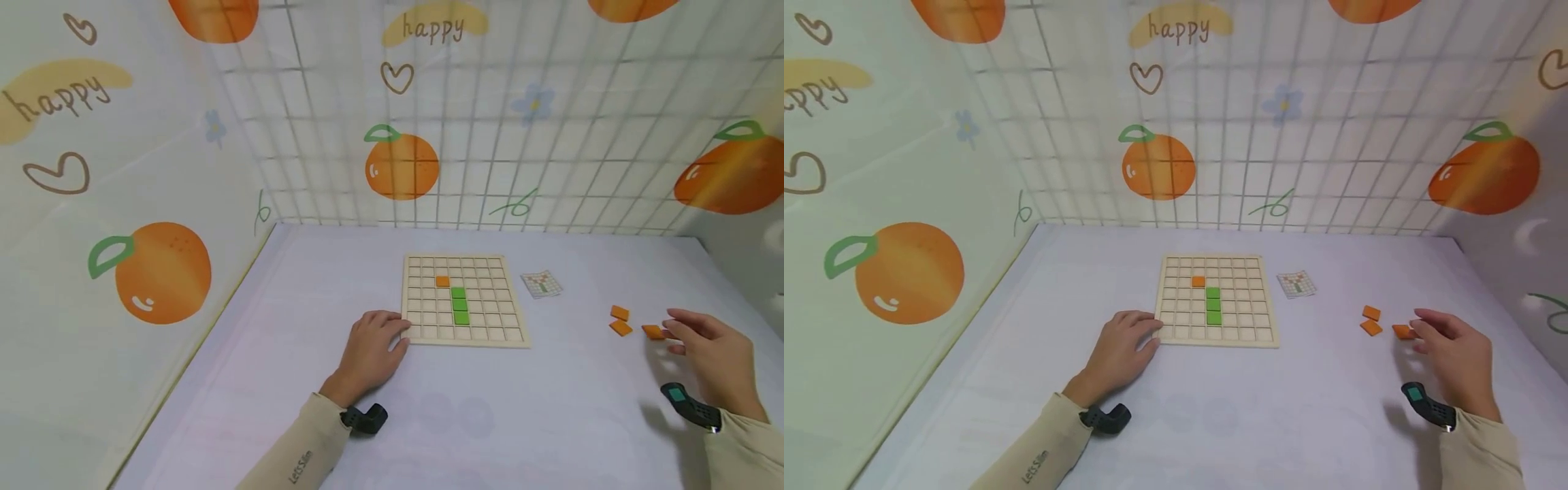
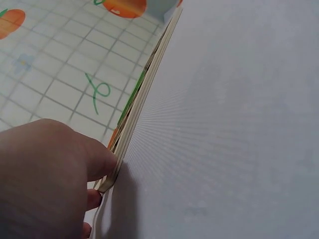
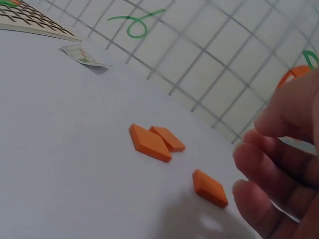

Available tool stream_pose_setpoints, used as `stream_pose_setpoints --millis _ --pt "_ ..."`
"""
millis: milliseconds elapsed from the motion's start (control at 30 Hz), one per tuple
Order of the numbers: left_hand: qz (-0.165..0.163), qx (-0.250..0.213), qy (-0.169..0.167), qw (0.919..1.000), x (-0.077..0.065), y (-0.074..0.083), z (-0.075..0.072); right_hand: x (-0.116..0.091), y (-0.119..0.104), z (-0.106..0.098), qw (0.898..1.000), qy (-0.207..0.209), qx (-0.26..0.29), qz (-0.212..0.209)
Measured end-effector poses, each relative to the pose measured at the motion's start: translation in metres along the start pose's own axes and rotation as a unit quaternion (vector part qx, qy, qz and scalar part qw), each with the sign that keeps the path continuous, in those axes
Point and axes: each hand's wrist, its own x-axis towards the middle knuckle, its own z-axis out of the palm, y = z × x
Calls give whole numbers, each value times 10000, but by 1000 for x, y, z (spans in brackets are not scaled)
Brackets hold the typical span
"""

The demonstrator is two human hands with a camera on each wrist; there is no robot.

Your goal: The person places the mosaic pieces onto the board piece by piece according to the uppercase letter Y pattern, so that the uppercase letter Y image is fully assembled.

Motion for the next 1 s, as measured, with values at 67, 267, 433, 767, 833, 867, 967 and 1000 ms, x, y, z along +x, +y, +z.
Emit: stream_pose_setpoints --millis 67,267,433,767,833,867,967,1000 --pt "24 -5 37 10000 1 -1 0 1 4 -3 9999 71 -134 82" --pt "34 -32 65 10000 2 -3 -1 7 10 -7 9982 170 -494 292" --pt "38 6 72 10000 3 -3 -1 10 15 -6 9943 -23 -1027 289" --pt "64 -32 76 9999 3 -5 2 13 15 2 9780 -380 -2012 -397" --pt "40 -35 83 10000 2 -5 2 13 14 4 9750 -419 -2141 -431" --pt "26 -34 81 10000 2 -5 3 13 14 6 9745 -420 -2169 -395" --pt "2 -88 61 9999 1 -3 5 12 15 6 9709 -450 -2327 -354" --pt "3 -99 51 9999 0 -2 5 12 16 5 9698 -446 -2365 -400"
